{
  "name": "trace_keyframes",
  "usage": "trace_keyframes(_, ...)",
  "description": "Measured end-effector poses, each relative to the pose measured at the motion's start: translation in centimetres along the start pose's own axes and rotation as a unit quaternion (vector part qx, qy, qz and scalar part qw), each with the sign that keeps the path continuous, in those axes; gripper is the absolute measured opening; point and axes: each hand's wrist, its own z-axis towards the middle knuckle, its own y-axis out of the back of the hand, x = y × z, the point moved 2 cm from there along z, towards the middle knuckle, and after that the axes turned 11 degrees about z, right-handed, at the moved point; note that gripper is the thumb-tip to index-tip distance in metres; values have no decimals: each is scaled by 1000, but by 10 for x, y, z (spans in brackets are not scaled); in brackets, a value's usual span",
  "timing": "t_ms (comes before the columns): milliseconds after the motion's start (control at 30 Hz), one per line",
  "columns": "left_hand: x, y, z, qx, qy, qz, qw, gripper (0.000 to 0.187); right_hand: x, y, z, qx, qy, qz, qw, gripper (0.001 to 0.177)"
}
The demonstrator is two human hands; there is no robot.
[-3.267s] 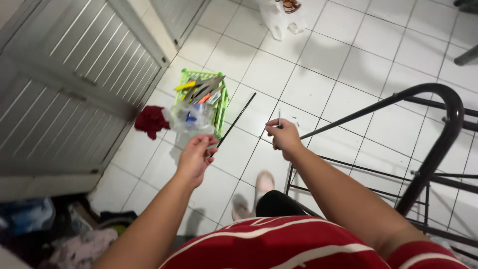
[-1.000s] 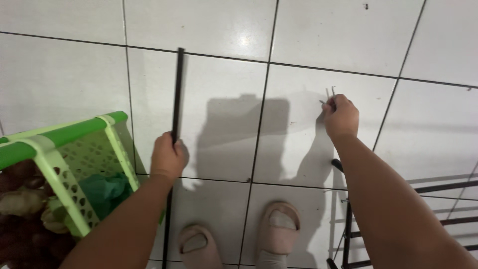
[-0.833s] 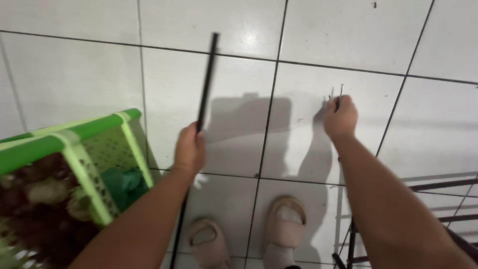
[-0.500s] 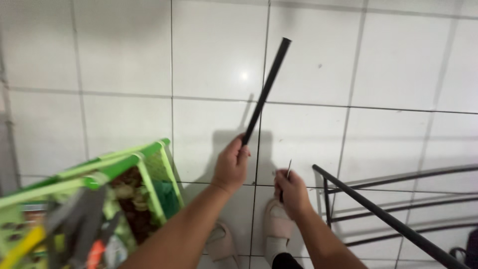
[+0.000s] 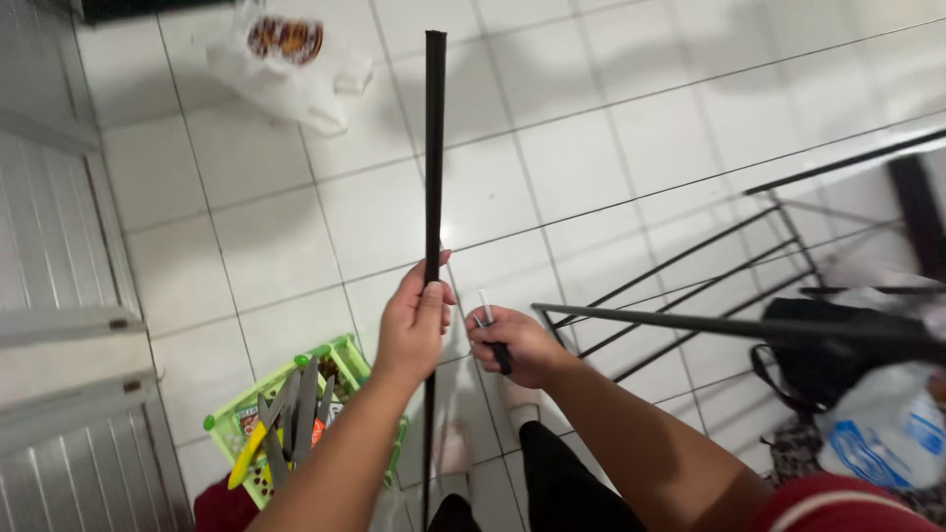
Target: The person assembles a black metal frame by inserting rods into joints and tightening them with a screwdriver. They repeatedly pick up rods and screws from the floor, align the components, and secure the connections while working in a tiled room.
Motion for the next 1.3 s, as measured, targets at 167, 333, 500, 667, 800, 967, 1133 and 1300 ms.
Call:
trace_keyframes(167,-97,-22,-50,82,-43,-1,996,40,-1,-64,-106,21,30,-77,996,7)
trace_keyframes(333,-186,-68,-99,159,-106,15,981,40,-23,-105,-227,-58,145,-138,978,16)
trace_keyframes(500,-272,-138,-152,224,-120,47,966,40,-29,-144,-328,-100,291,-160,938,35)
trace_keyframes(667,-343,-238,-199,325,-112,57,937,39,-17,-158,-415,-126,376,-181,900,36)
trace_keyframes(800,-382,-331,-239,392,-134,44,909,40,-10,-147,-474,-126,435,-166,876,27)
trace_keyframes(967,-396,-453,-286,460,-191,117,859,47,16,-94,-570,-110,552,-48,825,18)
trace_keyframes(1133,-336,-517,-336,583,-170,223,763,66,81,-1,-751,-244,657,9,713,18)
trace_keyframes(1300,-253,-496,-373,665,25,258,700,47,118,86,-887,-280,672,41,684,21)
